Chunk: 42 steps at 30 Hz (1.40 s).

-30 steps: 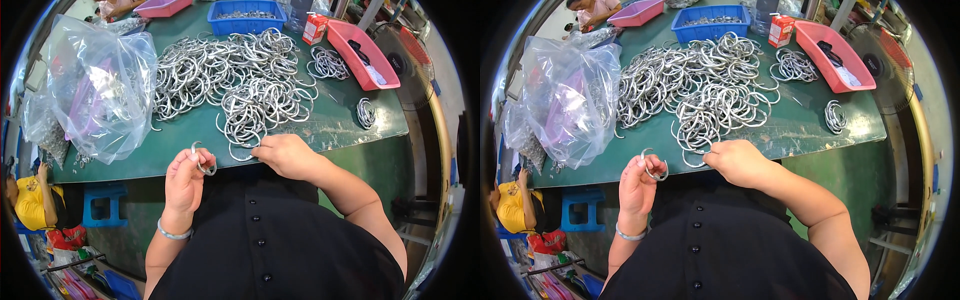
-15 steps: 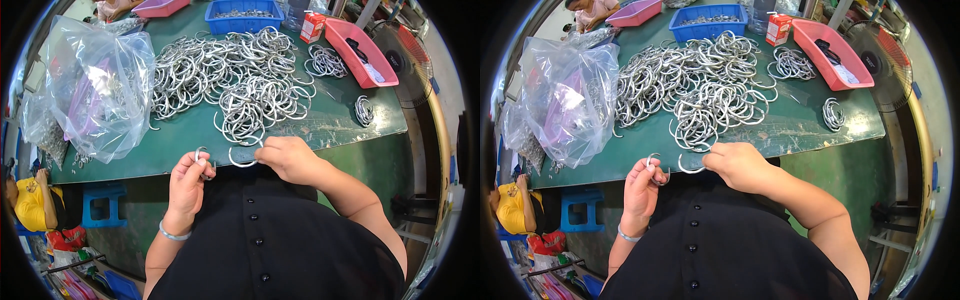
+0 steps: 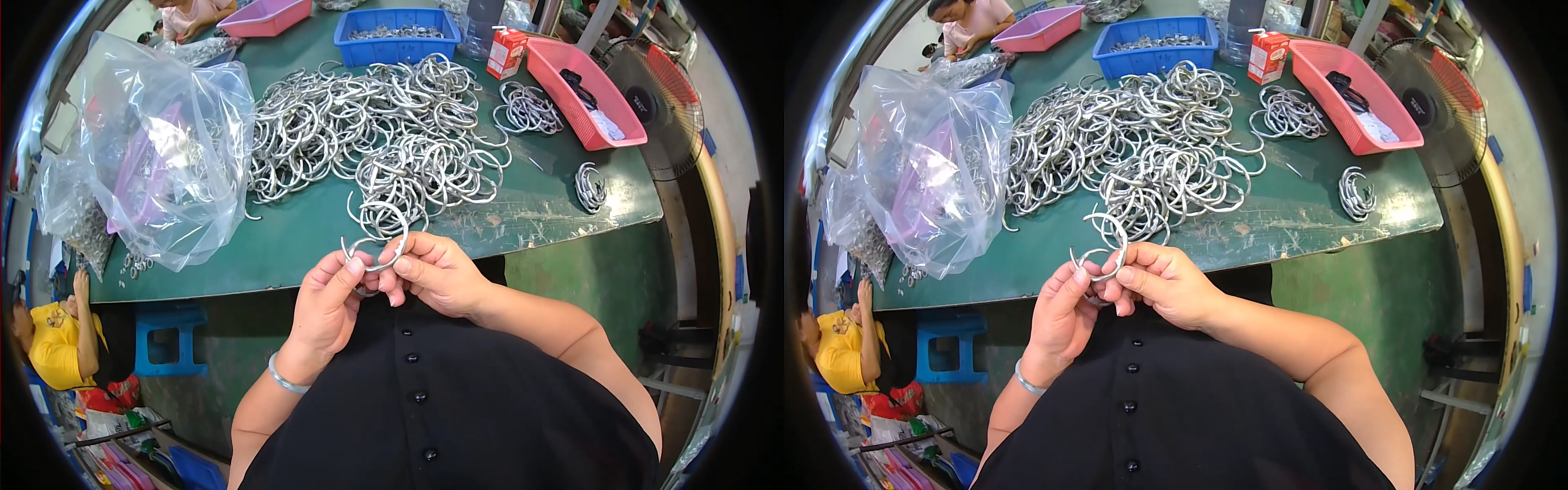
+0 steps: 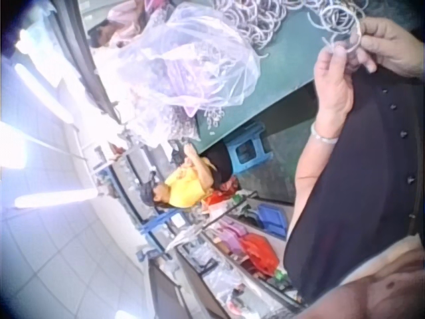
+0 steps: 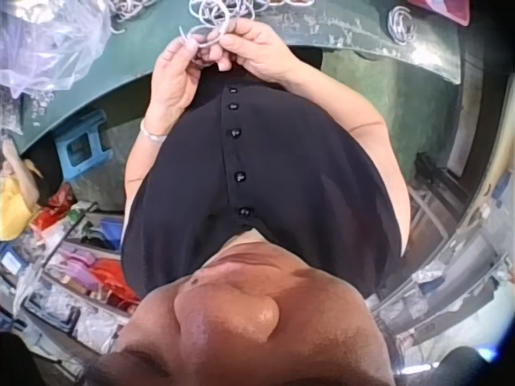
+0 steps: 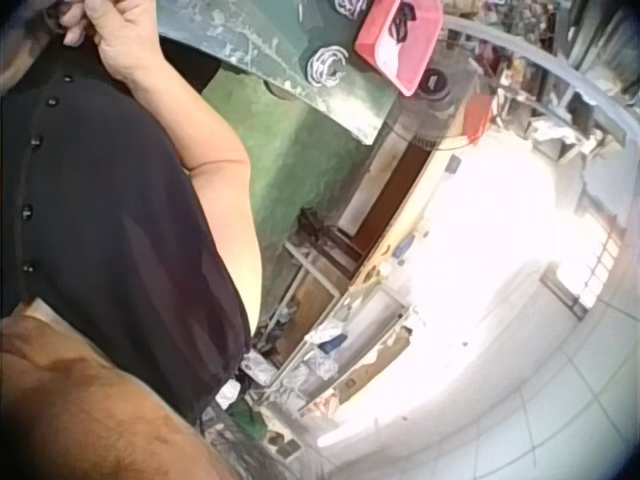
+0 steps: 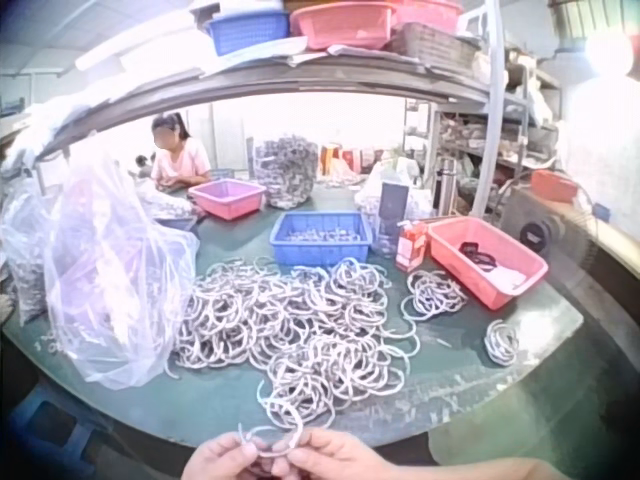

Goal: The person sorts metal rings by hand, selecting them from a large pile on a table and placing them into a plastic bag.

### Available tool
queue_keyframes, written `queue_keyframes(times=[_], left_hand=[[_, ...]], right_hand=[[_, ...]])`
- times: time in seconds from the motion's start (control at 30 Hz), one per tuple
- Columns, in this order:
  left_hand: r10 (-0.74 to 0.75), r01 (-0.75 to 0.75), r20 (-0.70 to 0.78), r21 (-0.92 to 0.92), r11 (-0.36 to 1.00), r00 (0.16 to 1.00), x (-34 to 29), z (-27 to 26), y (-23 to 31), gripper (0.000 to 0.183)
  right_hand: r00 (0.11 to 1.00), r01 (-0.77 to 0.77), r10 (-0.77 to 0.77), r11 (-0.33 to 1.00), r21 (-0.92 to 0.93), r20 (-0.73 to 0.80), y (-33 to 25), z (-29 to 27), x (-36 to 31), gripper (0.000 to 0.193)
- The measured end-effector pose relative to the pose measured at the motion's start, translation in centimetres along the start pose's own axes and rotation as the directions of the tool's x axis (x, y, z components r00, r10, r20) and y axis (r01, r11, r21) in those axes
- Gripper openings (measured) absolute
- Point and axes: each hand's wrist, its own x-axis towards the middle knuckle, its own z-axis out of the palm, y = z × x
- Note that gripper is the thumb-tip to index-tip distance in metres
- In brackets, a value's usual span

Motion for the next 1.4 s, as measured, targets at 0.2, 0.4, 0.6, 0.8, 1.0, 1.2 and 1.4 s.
queue_keyframes(times=[0.2,0.4,0.6,0.8,1.0,1.2,1.4], left_hand=[[-0.017,0.016,-0.037,-0.052,0.999,0.999,0.2,-0.1,-0.2,0.012],[-0.003,-0.001,-0.076,-0.052,0.999,0.997,0.2,-0.2,-0.2,0.011],[0.042,-0.046,-0.104,-0.033,0.998,0.994,0.1,-0.2,0.0,0.011],[0.051,-0.054,-0.098,-0.025,0.998,0.994,-0.1,-0.2,0.0,0.012],[0.146,-0.145,-0.108,0.016,0.989,0.983,-0.4,-0.3,0.5,0.012],[0.233,-0.233,-0.171,0.018,0.972,0.957,-0.9,-1.0,1.1,0.015],[0.167,-0.182,-0.194,-0.060,0.982,0.967,-0.7,-1.2,1.0,0.012]], right_hand=[[0.998,-0.020,0.014,0.994,-0.105,-0.058,0.2,0.1,0.0,0.017],[0.995,-0.046,0.035,0.993,-0.111,-0.097,0.4,0.2,0.1,0.018],[0.992,-0.071,0.060,0.993,-0.091,-0.113,0.6,0.1,0.1,0.018],[0.990,-0.091,0.076,0.989,-0.117,-0.121,0.6,0.2,0.1,0.019],[0.994,-0.105,0.066,0.798,-0.594,-0.088,-0.1,-0.2,-0.4,0.017],[0.909,0.093,-0.367,-0.288,-0.953,0.199,-0.6,-2.1,-0.4,0.013],[0.918,0.075,-0.316,-0.452,-0.889,0.238,-0.5,-3.0,0.2,0.010]])
